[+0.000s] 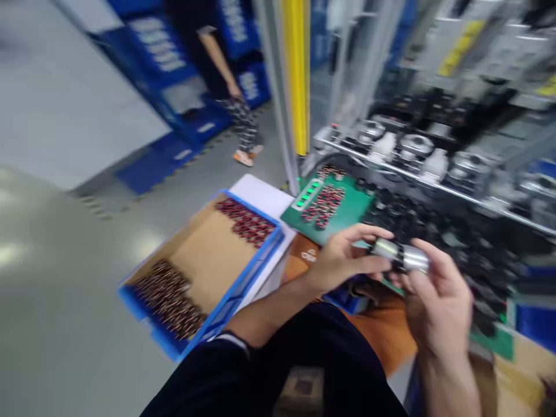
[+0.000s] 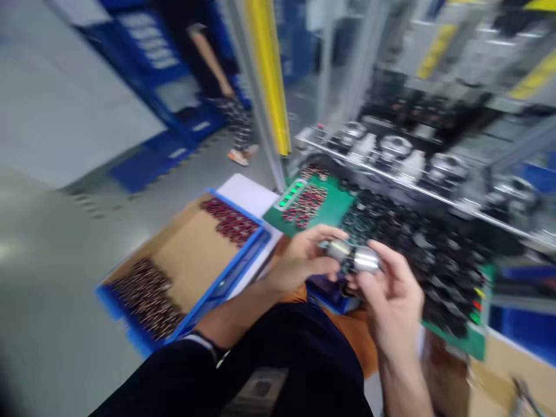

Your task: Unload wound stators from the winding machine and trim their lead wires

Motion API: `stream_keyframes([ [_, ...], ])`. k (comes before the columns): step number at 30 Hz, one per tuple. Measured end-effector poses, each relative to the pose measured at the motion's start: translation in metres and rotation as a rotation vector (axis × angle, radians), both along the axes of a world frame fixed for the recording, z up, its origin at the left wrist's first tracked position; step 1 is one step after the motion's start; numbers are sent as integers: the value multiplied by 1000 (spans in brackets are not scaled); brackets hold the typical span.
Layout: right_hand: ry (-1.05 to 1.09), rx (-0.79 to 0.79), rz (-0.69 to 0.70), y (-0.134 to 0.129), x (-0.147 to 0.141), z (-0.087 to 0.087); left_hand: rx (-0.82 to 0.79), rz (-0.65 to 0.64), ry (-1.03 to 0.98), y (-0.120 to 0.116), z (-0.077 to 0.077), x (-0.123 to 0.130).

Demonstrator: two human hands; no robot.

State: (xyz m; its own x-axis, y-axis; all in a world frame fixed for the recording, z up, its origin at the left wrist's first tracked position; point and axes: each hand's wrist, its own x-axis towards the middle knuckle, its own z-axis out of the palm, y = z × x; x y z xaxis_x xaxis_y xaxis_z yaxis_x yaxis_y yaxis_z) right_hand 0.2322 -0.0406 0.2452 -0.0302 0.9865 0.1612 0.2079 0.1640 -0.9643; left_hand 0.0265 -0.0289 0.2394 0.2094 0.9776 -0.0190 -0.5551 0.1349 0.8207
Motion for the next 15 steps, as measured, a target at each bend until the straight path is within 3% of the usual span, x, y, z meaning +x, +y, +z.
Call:
stream_keyframes([
  [3, 387, -99, 71, 8, -6, 2, 5, 34, -2, 5, -3, 1],
  [7, 525, -196, 67, 12, -4, 7, 9, 42, 89, 8, -3, 11],
  [12, 503, -133, 1, -5, 21, 7, 20, 64, 195, 15, -7, 24],
  [15, 252, 121, -252, -19, 67, 3, 108, 189, 403, 17, -16, 13],
])
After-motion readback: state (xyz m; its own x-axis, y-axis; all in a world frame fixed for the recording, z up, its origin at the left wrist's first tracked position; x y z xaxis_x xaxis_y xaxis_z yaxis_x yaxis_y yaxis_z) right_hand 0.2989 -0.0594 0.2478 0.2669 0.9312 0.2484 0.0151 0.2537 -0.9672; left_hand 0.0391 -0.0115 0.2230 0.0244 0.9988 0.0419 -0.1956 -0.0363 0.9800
